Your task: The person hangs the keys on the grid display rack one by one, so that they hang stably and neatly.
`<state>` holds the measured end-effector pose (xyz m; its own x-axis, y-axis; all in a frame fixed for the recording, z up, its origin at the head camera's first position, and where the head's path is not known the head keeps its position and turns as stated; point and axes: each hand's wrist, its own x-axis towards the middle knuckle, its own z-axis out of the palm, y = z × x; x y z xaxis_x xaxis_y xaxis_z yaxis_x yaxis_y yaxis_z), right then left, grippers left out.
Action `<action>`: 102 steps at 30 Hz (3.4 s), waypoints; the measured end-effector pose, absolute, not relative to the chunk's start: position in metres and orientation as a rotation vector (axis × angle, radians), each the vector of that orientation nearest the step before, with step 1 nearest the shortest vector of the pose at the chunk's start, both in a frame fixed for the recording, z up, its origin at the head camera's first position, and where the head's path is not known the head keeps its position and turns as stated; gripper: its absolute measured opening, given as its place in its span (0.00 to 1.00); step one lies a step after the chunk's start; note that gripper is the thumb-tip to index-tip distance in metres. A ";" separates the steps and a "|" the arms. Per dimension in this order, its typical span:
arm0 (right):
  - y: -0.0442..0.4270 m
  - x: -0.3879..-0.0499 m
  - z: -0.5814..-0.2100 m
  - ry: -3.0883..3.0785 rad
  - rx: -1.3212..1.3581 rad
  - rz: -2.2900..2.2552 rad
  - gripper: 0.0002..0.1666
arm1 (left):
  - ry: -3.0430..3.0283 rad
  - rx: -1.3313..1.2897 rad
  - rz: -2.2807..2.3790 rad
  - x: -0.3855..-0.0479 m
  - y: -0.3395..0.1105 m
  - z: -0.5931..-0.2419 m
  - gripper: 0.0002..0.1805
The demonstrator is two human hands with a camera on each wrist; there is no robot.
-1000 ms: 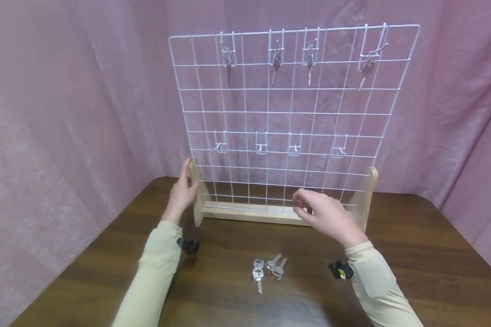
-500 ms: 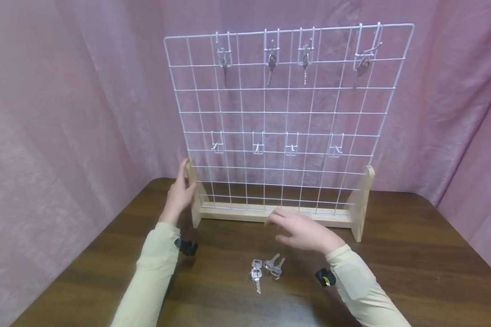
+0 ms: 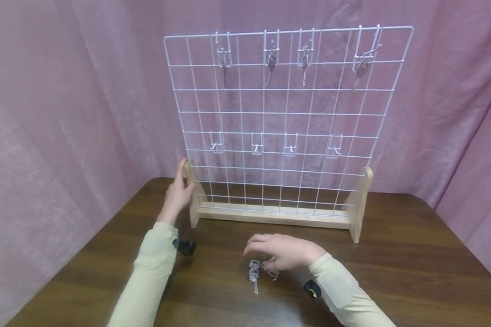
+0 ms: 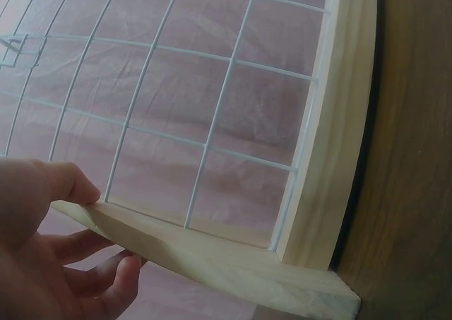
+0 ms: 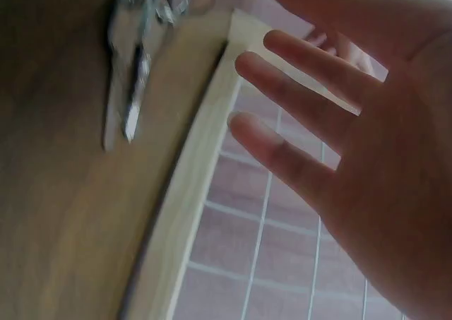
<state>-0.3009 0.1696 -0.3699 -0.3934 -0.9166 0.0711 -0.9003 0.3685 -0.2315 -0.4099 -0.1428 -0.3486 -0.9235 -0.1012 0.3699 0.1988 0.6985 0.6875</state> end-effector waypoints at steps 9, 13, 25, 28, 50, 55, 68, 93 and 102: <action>0.160 -0.295 -0.382 2.519 -1.728 -0.137 0.28 | -2.524 -0.083 -1.079 -0.409 -0.142 -0.347 0.39; 0.159 -0.293 -0.384 2.529 -1.640 -0.125 0.20 | -2.525 -0.079 -1.077 -0.408 -0.142 -0.346 0.39; 0.157 -0.289 -0.384 2.542 -1.499 -0.130 0.14 | -2.538 -0.077 -1.072 -0.408 -0.142 -0.347 0.39; 0.157 -0.289 -0.384 2.552 -1.507 -0.124 0.15 | -2.538 -0.081 -1.074 -0.408 -0.142 -0.347 0.40; 0.159 -0.290 -0.377 2.509 -1.560 -0.178 0.05 | -2.523 -0.073 -1.075 -0.409 -0.143 -0.349 0.39; 0.158 -0.294 -0.374 2.591 -1.704 -0.201 0.05 | -2.525 -0.081 -1.064 -0.409 -0.145 -0.348 0.39; 0.162 -0.302 -0.353 3.075 -1.769 -0.397 0.04 | -2.540 -0.061 -1.099 -0.407 -0.142 -0.347 0.39; 0.126 -0.327 -0.258 3.334 -2.093 -0.772 0.04 | -2.525 -0.063 -1.116 -0.404 -0.142 -0.346 0.39; 0.126 -0.326 -0.259 3.308 -2.173 -0.851 0.08 | -2.533 -0.052 -1.123 -0.404 -0.142 -0.348 0.39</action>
<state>-0.3264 0.1257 -0.2589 -0.1505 -0.5431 0.8261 -0.8744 0.4631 0.1452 -0.4037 -0.1422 -0.3479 -0.9315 -0.1135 0.3455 0.1799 0.6818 0.7091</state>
